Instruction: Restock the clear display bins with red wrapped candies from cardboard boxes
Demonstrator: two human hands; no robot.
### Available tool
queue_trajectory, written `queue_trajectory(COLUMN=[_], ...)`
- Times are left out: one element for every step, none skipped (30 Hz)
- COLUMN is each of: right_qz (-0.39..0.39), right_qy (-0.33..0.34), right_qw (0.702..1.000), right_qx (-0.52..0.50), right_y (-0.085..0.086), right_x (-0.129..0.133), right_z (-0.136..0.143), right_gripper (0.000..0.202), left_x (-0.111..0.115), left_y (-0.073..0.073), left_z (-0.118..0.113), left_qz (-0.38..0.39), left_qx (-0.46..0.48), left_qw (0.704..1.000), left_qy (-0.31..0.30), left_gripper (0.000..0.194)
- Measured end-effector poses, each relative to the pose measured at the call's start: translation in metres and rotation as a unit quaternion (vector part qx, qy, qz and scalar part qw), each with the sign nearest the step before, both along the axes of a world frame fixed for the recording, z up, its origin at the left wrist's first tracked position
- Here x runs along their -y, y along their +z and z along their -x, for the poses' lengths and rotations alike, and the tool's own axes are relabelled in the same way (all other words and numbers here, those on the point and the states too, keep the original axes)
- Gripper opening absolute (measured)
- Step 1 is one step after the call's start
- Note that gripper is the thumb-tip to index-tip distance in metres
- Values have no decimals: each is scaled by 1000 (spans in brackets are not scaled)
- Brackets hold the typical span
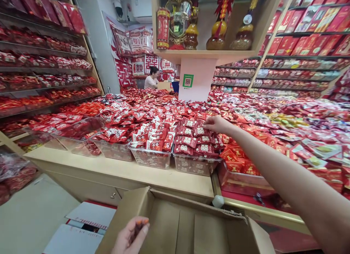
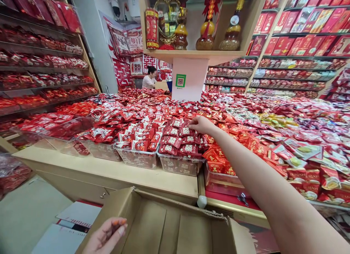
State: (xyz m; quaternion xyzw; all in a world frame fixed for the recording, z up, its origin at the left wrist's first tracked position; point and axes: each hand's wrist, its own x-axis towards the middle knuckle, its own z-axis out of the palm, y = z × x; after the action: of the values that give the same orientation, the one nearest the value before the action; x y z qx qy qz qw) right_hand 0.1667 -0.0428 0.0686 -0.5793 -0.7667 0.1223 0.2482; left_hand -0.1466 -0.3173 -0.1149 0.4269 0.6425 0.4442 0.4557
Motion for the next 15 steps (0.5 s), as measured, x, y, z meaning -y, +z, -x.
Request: queue_trajectory(right_qz=[-11, -23, -32, -39, -41, -46, -57, -74, -95, -115, -131, -139, -142, -141, -142], right_qy=[-7, -14, -20, -25, -29, -35, -43, -53, -62, -70, -75, -78, -77, -70, -57], right_qw=[1000, 1000, 999, 999, 999, 998, 997, 996, 993, 991, 988, 987, 986, 986, 986], right_qx=[1, 0, 0, 1, 4, 9, 13, 14, 16, 20, 26, 33, 41, 51, 60], right_y=[-1, -1, -2, -3, -3, -4, -4, -4, -4, -4, -4, -4, -4, -5, -5], right_x=[1, 3, 3, 4, 5, 7, 8, 11, 14, 17, 21, 24, 27, 30, 31], right_z=[-1, -2, -3, -4, -5, -5, -6, -6, -7, -8, -10, -12, -14, -16, -17], right_gripper=[19, 21, 23, 25, 26, 28, 29, 30, 31, 31, 31, 30, 29, 28, 28], left_x=[-3, -5, -7, -8, -9, -10, -10, -9, -9, -9, -9, -9, -10, -10, -11], left_y=[0, 0, 0, -1, -3, -6, -9, -12, -16, -20, -24, -27, -29, -30, -30], left_z=[6, 12, 17, 21, 24, 26, 27, 28, 28, 29, 29, 30, 30, 31, 31], left_qz=[-10, -26, -47, -67, -84, -90, -82, -66, -46, -24, 1, 27, 52, 74, 91], left_qx=[-44, -94, -146, -195, -239, -274, -302, -322, -335, -341, -337, -326, -310, -293, -280], left_qw=[999, 995, 988, 978, 967, 957, 950, 944, 941, 939, 940, 943, 946, 948, 950], left_qy=[-4, -4, 0, 8, 16, 19, 14, 3, -13, -31, -47, -64, -80, -94, -106], left_gripper=[37, 36, 37, 38, 40, 43, 47, 52, 58, 63, 67, 69, 69, 68, 66])
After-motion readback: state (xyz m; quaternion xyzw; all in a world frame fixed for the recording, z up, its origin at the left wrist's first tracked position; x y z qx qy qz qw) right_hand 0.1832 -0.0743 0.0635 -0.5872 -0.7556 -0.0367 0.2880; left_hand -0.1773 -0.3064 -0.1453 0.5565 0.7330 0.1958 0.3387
